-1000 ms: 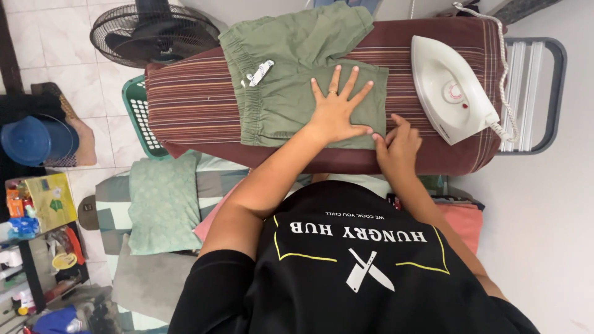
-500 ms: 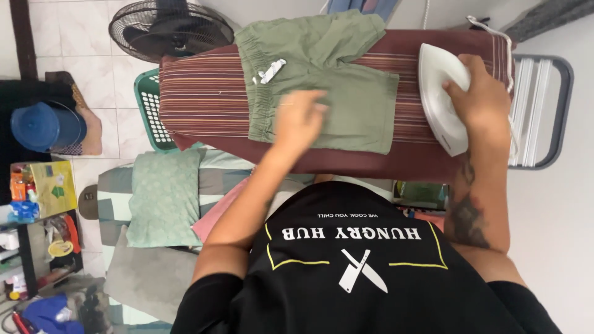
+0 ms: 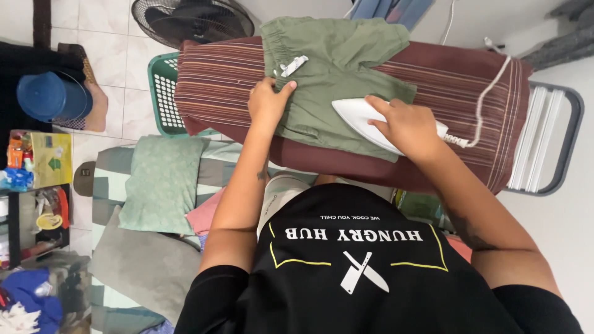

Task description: Ironing a pair of green shorts on an ironing board.

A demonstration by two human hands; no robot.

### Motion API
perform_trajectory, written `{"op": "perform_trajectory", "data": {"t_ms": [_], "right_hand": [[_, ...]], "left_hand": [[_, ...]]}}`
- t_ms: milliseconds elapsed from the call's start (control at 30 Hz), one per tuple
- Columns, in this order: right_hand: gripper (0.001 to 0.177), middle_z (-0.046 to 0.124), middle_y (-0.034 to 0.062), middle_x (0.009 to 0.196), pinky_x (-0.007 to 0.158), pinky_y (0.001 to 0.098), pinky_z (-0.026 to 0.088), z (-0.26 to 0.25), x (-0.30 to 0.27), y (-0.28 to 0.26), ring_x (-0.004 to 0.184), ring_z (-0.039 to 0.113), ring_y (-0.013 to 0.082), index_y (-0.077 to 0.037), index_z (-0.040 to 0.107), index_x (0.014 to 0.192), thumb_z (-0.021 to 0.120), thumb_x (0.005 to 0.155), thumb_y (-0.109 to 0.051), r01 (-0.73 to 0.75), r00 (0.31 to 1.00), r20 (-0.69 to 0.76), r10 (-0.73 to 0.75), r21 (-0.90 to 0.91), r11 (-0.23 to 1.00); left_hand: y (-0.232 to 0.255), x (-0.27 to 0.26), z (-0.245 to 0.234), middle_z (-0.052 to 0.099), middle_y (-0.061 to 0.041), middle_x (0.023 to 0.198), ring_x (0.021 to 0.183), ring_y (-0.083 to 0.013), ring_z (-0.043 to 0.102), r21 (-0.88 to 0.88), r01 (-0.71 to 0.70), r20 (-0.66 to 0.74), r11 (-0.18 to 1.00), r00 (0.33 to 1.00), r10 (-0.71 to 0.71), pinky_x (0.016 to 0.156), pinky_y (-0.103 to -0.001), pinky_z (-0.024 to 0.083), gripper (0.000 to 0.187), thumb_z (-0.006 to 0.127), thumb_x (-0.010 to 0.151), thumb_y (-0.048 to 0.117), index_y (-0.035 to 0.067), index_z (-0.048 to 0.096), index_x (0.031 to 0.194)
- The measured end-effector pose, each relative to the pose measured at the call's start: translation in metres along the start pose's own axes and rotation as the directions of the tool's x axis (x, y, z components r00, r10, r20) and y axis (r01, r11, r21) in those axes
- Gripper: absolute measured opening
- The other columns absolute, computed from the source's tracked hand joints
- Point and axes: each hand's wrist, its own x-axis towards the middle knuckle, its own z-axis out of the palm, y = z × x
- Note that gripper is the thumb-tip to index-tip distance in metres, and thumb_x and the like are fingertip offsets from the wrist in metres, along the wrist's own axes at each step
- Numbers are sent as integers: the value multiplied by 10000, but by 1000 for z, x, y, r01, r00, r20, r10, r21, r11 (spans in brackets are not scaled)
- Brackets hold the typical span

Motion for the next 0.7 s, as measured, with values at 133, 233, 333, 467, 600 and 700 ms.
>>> {"op": "perform_trajectory", "data": {"t_ms": [133, 233, 333, 467, 600, 700], "right_hand": [[493, 671, 84, 833, 537, 430, 520, 20, 27, -12, 665, 672, 324, -249, 650, 1369, 744, 906, -389, 35, 999, -44, -33, 46, 998], [478, 673, 88, 822, 537, 435, 520, 31, 55, -30, 660, 679, 315, -249, 646, 1357, 759, 911, -380, 65, 995, -77, -62, 36, 997], [476, 672, 97, 808, 542, 444, 519, 34, 70, -41, 661, 687, 312, -244, 633, 1363, 757, 923, -376, 61, 996, -65, -59, 34, 998], [472, 701, 115, 859, 546, 460, 528, 32, 59, -23, 655, 689, 345, -283, 617, 1370, 721, 920, -384, -50, 999, -3, 50, -2, 999], [461, 722, 136, 898, 555, 499, 519, 13, 33, 9, 704, 688, 395, -263, 617, 1360, 700, 935, -424, -125, 992, 31, 125, -5, 992], [453, 722, 152, 938, 589, 496, 525, 11, 31, 10, 743, 688, 401, -230, 601, 1377, 682, 962, -391, -127, 991, 52, 126, 31, 991]], "left_hand": [[-21, 14, 9, 657, -100, 877, 822, -245, 580, -188, 20, 154, 982, 988, 9, 722, -392, 475, 399, 826, 869, 395, 34, 686, 963], [-41, 21, 25, 538, 10, 766, 714, -112, 463, -498, 162, 276, 852, 961, -21, 651, -287, 404, 294, 800, 905, 293, 51, 639, 865], [-51, 24, 33, 452, 81, 748, 685, -58, 383, -659, 163, 278, 735, 960, 36, 608, -240, 335, 230, 789, 920, 187, 82, 598, 848], [-57, 28, 40, 429, 103, 743, 675, -41, 350, -754, 190, 272, 629, 962, 35, 607, -225, 291, 192, 775, 923, 104, 109, 588, 880], [-49, 27, 32, 424, 106, 736, 674, -39, 331, -759, 209, 270, 616, 963, 5, 607, -223, 279, 167, 766, 929, 112, 112, 608, 876], [-50, 26, 30, 417, 109, 733, 669, -40, 332, -739, 241, 296, 629, 955, -18, 608, -219, 281, 171, 768, 929, 128, 115, 608, 874]]}}
